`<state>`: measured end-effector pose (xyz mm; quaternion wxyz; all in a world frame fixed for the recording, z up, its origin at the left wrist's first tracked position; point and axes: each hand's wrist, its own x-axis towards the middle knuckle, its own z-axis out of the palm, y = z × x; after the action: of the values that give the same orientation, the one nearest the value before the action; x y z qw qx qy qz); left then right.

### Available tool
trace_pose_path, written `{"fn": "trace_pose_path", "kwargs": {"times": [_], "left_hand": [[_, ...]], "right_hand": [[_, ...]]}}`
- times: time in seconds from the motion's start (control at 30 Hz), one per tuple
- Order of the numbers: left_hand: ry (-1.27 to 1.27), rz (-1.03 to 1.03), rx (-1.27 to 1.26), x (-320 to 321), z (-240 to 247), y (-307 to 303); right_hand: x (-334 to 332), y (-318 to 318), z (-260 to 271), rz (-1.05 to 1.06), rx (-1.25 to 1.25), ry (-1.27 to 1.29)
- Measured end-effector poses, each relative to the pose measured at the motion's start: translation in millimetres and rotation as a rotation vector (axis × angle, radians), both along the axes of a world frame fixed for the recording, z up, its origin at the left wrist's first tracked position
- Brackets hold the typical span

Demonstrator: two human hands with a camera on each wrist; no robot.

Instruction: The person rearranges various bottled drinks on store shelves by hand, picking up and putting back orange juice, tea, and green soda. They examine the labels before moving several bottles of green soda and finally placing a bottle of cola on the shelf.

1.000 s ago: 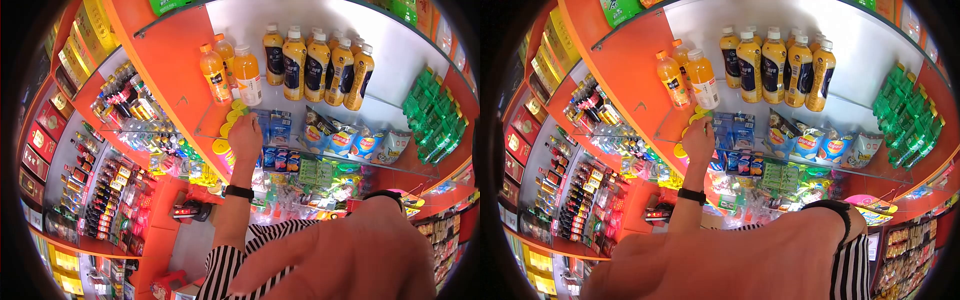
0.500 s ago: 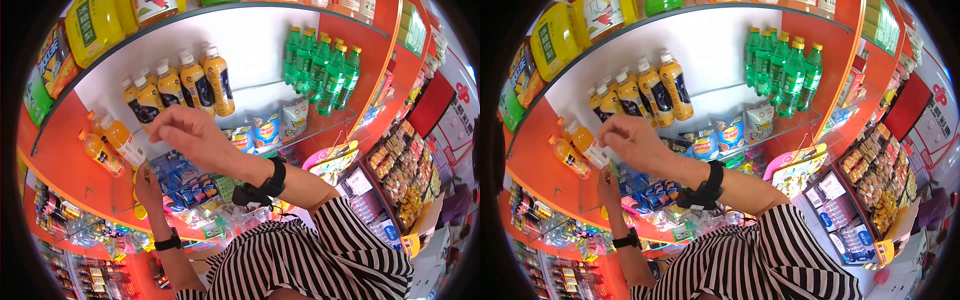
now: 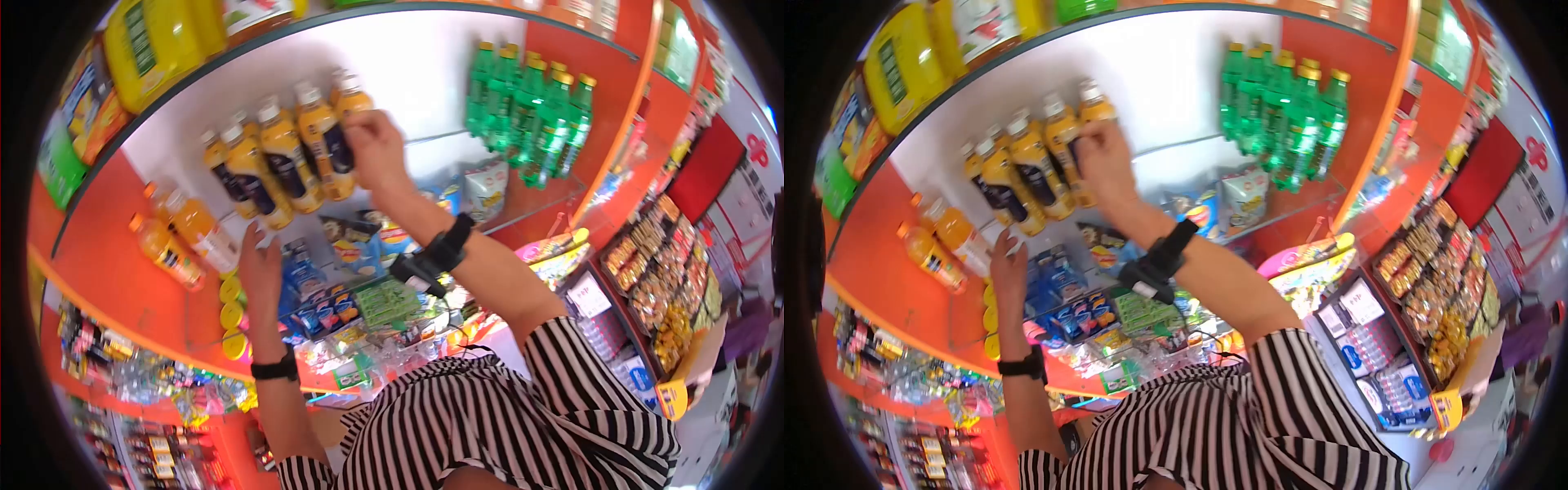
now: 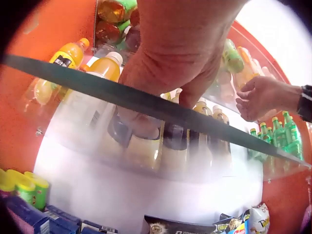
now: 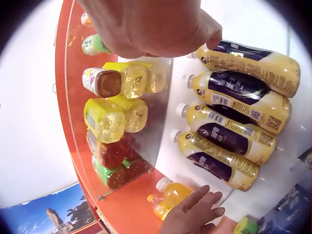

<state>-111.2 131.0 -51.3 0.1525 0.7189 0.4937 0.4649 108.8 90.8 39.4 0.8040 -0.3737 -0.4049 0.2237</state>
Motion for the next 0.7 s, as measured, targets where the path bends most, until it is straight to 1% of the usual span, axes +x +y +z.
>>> {"fn": "trace_pose_path", "kwargs": {"times": [0.03,0.1,0.17,0.2,0.27,0.3,0.37,0.4,0.43,0.5,0.53,0.6,0.63,0.7], "left_hand": [[0.003,0.006,-0.014,3,-1,3],[0.026,-0.007,-0.04,7,6,5],[-0.003,-0.021,-0.116,16,24,-6],[-0.008,0.004,-0.114,16,22,0],[0.039,-0.022,-0.047,17,9,18],[0.037,-0.006,-0.046,17,9,22],[0.045,-0.003,-0.077,18,8,30],[0.049,-0.045,-0.104,18,13,32],[0.049,-0.037,-0.103,19,14,34],[0.069,0.006,-0.09,20,15,38],[0.067,0.012,-0.086,21,16,39],[0.065,-0.031,-0.052,18,18,44],[0.065,-0.003,-0.048,15,19,47],[-0.044,-0.22,-0.077,12,16,58]], "right_hand": [[5,0,0,0.0,0.017,0.055],[29,27,-20,-0.186,-0.112,-0.081],[38,29,-28,-0.214,-0.143,-0.113],[39,27,-28,-0.173,-0.229,-0.12],[44,26,-31,-0.062,-0.386,-0.164],[44,27,-32,-0.047,-0.383,-0.169],[44,30,-34,0.051,-0.45,-0.266],[44,30,-32,0.071,-0.43,-0.248],[45,28,-29,0.079,-0.428,-0.249],[48,25,-20,0.142,-0.602,-0.299],[54,31,-23,0.204,-0.594,-0.327],[67,36,-25,0.247,-0.614,-0.372],[70,40,-27,0.291,-0.64,-0.415],[82,51,-41,0.282,-0.648,-0.389]]}}
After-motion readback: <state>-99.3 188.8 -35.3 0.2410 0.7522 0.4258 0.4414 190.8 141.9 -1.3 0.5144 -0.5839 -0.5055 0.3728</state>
